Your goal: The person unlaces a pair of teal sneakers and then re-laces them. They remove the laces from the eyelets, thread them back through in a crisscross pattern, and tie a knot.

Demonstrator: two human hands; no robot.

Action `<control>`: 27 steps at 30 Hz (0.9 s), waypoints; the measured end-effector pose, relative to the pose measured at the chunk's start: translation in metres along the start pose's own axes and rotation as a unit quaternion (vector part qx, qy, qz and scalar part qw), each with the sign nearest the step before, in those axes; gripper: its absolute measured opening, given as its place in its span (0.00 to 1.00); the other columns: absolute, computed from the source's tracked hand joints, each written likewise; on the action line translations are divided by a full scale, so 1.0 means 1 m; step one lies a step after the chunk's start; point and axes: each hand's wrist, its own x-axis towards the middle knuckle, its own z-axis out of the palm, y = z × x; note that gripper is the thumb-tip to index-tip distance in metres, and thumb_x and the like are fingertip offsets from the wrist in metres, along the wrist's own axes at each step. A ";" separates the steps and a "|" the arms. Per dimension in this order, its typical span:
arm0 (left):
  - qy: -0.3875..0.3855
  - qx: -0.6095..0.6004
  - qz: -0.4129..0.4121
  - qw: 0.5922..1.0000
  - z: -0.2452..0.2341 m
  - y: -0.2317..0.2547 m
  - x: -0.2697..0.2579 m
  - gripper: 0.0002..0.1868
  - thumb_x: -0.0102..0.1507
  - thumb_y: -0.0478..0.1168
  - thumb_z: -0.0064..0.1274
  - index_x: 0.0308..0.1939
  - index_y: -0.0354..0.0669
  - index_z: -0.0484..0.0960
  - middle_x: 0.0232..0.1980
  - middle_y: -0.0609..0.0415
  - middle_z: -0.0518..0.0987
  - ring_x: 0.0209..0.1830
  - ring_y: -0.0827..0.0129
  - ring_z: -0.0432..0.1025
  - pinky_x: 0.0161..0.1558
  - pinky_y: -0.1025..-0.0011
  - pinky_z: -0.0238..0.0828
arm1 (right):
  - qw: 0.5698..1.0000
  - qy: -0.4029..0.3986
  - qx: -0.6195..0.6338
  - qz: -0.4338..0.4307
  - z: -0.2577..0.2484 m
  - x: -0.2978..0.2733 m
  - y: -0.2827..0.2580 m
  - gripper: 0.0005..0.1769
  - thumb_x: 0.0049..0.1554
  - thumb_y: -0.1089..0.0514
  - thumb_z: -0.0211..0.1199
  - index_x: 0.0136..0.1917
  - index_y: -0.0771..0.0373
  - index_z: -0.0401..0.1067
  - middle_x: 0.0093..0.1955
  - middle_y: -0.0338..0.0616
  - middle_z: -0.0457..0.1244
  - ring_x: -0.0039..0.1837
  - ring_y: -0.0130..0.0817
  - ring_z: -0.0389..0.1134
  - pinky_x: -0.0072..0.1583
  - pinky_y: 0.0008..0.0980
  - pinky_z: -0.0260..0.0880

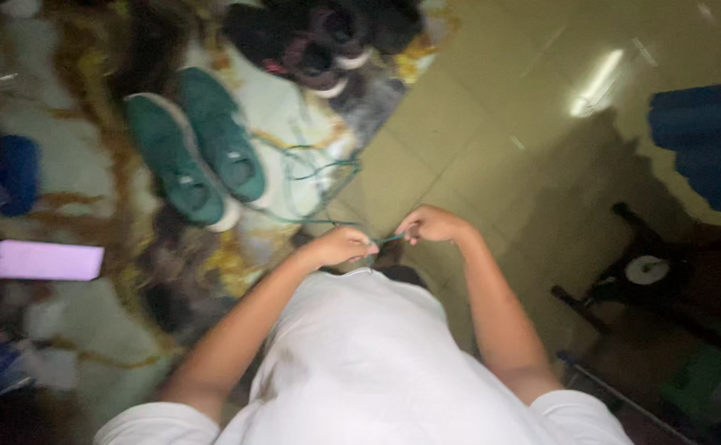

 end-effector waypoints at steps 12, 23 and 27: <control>0.149 -0.286 0.005 0.947 0.150 -0.009 0.088 0.14 0.66 0.44 0.58 0.47 0.36 0.85 0.40 0.58 0.84 0.37 0.78 0.74 0.42 0.78 0.73 | 0.979 0.069 0.183 -0.057 -0.034 -0.098 0.095 0.14 0.58 0.70 0.53 0.54 0.76 0.75 0.43 0.47 0.70 0.44 0.33 0.71 0.52 0.32 0.73; 0.234 -0.313 -0.003 0.921 0.176 -0.009 0.082 0.14 0.64 0.42 0.61 0.45 0.32 0.85 0.40 0.55 0.84 0.39 0.75 0.76 0.45 0.75 0.76 | 0.984 0.119 0.055 -0.120 0.006 -0.083 0.072 0.07 0.56 0.66 0.63 0.47 0.66 0.80 0.43 0.41 0.73 0.48 0.28 0.73 0.52 0.30 0.73; 0.250 -0.263 -0.021 0.932 0.182 -0.025 0.068 0.14 0.63 0.42 0.62 0.44 0.32 0.86 0.39 0.53 0.85 0.38 0.75 0.77 0.44 0.76 0.76 | 0.989 0.048 0.071 -0.116 0.025 -0.081 0.065 0.07 0.53 0.67 0.66 0.46 0.69 0.79 0.41 0.45 0.72 0.43 0.28 0.71 0.48 0.31 0.72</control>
